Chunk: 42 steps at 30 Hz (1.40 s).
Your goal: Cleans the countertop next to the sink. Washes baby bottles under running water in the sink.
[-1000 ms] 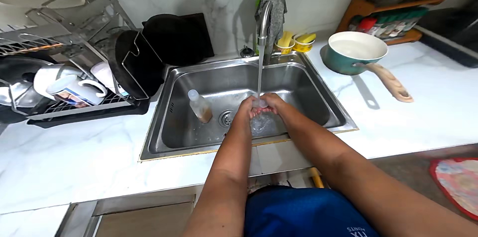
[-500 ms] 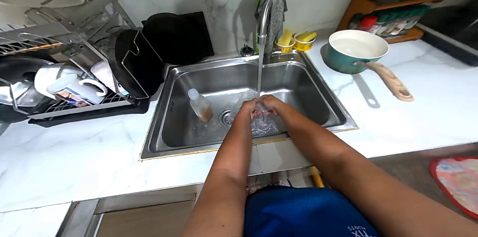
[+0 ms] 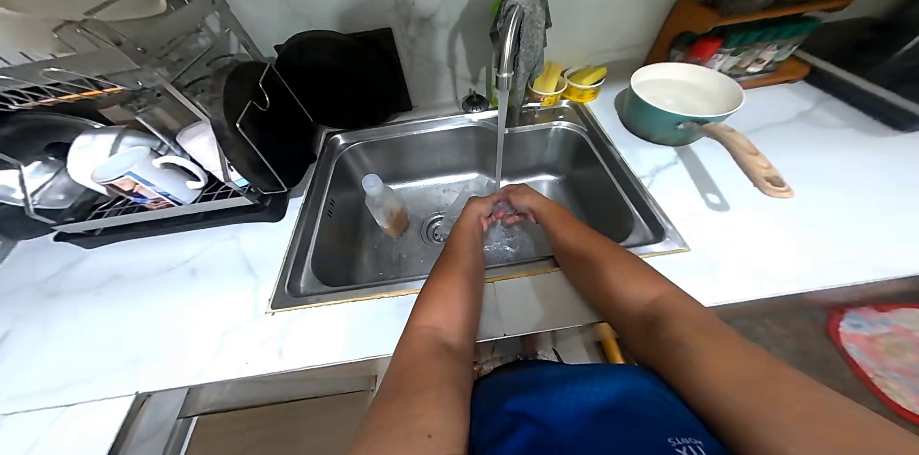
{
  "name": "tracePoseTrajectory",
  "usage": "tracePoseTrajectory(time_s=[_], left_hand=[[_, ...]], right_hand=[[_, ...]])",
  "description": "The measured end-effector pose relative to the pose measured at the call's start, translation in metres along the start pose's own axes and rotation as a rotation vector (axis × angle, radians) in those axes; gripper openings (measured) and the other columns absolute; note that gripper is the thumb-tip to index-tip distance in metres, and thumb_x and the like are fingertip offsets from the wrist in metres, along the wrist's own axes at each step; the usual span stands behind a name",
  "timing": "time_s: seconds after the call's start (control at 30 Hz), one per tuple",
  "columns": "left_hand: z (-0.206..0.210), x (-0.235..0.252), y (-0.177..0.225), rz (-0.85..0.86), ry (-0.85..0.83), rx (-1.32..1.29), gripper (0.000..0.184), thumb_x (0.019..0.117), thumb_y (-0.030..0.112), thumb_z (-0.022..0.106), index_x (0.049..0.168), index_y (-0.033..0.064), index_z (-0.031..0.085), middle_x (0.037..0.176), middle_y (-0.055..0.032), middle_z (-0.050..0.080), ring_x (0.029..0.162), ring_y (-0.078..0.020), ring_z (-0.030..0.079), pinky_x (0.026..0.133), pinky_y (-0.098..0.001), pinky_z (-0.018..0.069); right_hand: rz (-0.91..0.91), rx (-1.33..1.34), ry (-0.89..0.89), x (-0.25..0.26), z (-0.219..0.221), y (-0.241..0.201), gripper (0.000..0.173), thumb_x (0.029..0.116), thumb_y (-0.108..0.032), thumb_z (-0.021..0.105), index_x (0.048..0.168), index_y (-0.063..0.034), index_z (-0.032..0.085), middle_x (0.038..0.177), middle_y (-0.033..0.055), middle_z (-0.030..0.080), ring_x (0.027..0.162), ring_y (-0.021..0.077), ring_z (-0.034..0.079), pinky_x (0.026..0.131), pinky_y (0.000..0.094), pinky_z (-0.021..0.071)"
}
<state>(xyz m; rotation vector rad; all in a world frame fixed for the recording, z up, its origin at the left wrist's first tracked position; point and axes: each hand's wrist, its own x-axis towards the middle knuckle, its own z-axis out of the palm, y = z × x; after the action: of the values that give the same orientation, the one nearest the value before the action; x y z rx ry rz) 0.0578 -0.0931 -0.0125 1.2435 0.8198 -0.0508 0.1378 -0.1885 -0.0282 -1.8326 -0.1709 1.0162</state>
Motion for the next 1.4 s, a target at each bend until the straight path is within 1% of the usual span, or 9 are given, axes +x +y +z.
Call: tracePoseTrajectory(time_s=[0.23,0.4,0.57,0.77,0.93,1.13,1.23,1.33,1.4], left_hand=[[-0.004,0.000,0.000,-0.046,0.041,-0.184,0.035,0.1121,0.024,0.040,0.136,0.0001,0.049,0.110,-0.0196,0.061,0.083,-0.0233,0.065,0.072,-0.0336,0.0574],[0.000,0.000,-0.001,-0.062,-0.008,-0.201,0.034,0.1112,0.028,0.044,0.133,0.0041,0.054,0.100,-0.0149,0.062,0.075,-0.0200,0.063,0.066,-0.0306,0.0552],[0.005,0.005,-0.003,-0.085,-0.035,-0.136,0.042,0.1082,0.037,0.052,0.136,0.0061,0.053,0.102,-0.0138,0.063,0.077,-0.0181,0.062,0.067,-0.0289,0.0544],[0.008,0.001,-0.002,-0.103,0.001,-0.157,0.033,0.1097,0.030,0.047,0.131,0.0054,0.054,0.096,-0.0119,0.062,0.073,-0.0167,0.062,0.066,-0.0281,0.0540],[0.007,-0.001,-0.003,-0.108,0.026,-0.169,0.033,0.1101,0.026,0.045,0.136,0.0062,0.052,0.106,-0.0152,0.061,0.080,-0.0203,0.062,0.069,-0.0309,0.0544],[0.013,-0.003,-0.008,0.014,0.048,-0.269,0.032,0.1106,0.022,0.042,0.132,0.0007,0.053,0.110,-0.0172,0.059,0.088,-0.0244,0.059,0.076,-0.0382,0.0533],[0.016,-0.014,-0.007,0.134,0.114,-0.008,0.031,0.1083,0.023,0.051,0.122,-0.0028,0.063,0.107,-0.0188,0.064,0.088,-0.0269,0.061,0.078,-0.0439,0.0534],[0.010,-0.027,0.005,0.161,0.192,0.405,0.042,0.1096,0.032,0.046,0.126,-0.0026,0.063,0.125,-0.0248,0.064,0.110,-0.0361,0.065,0.092,-0.0544,0.0546],[-0.007,-0.040,0.026,0.268,0.392,0.622,0.046,0.1054,0.031,0.056,0.138,-0.0020,0.057,0.145,-0.0299,0.051,0.135,-0.0460,0.049,0.106,-0.0637,0.0436]], right_hand=[[-0.123,-0.107,0.021,-0.002,0.000,0.000,0.030,0.1073,-0.018,0.054,0.133,-0.0039,0.058,0.100,0.0123,0.063,0.073,0.0142,0.058,0.067,0.0305,0.0516],[-0.215,-0.351,0.054,-0.011,0.000,-0.006,0.030,0.1024,-0.014,0.063,0.132,-0.0065,0.062,0.110,0.0174,0.066,0.083,0.0207,0.061,0.075,0.0384,0.0506],[-0.264,-0.460,0.062,-0.013,-0.002,-0.005,0.041,0.0932,-0.011,0.073,0.132,-0.0036,0.063,0.119,0.0243,0.067,0.104,0.0344,0.067,0.094,0.0526,0.0525],[-0.285,-0.467,0.118,-0.006,-0.002,0.000,0.035,0.0893,-0.013,0.078,0.122,-0.0034,0.070,0.116,0.0236,0.070,0.109,0.0370,0.067,0.098,0.0578,0.0518],[-0.283,-0.568,0.123,-0.013,0.004,-0.005,0.030,0.0906,-0.019,0.078,0.115,-0.0024,0.071,0.110,0.0234,0.071,0.104,0.0385,0.068,0.094,0.0592,0.0522],[-0.238,-0.398,0.112,-0.023,0.013,-0.010,0.039,0.1041,-0.016,0.058,0.139,-0.0002,0.056,0.130,0.0289,0.062,0.119,0.0414,0.062,0.103,0.0585,0.0481],[-0.153,-0.086,0.013,-0.027,0.026,-0.010,0.040,0.1126,-0.022,0.040,0.145,-0.0010,0.049,0.129,0.0231,0.060,0.108,0.0289,0.062,0.094,0.0446,0.0505],[-0.040,0.154,-0.063,-0.017,0.031,-0.005,0.035,0.1123,-0.027,0.040,0.134,-0.0031,0.053,0.100,0.0121,0.062,0.079,0.0172,0.064,0.070,0.0324,0.0555],[-0.004,0.154,-0.088,-0.007,0.027,-0.004,0.035,0.1120,-0.029,0.042,0.133,-0.0038,0.053,0.098,0.0122,0.062,0.075,0.0172,0.064,0.067,0.0307,0.0559]])
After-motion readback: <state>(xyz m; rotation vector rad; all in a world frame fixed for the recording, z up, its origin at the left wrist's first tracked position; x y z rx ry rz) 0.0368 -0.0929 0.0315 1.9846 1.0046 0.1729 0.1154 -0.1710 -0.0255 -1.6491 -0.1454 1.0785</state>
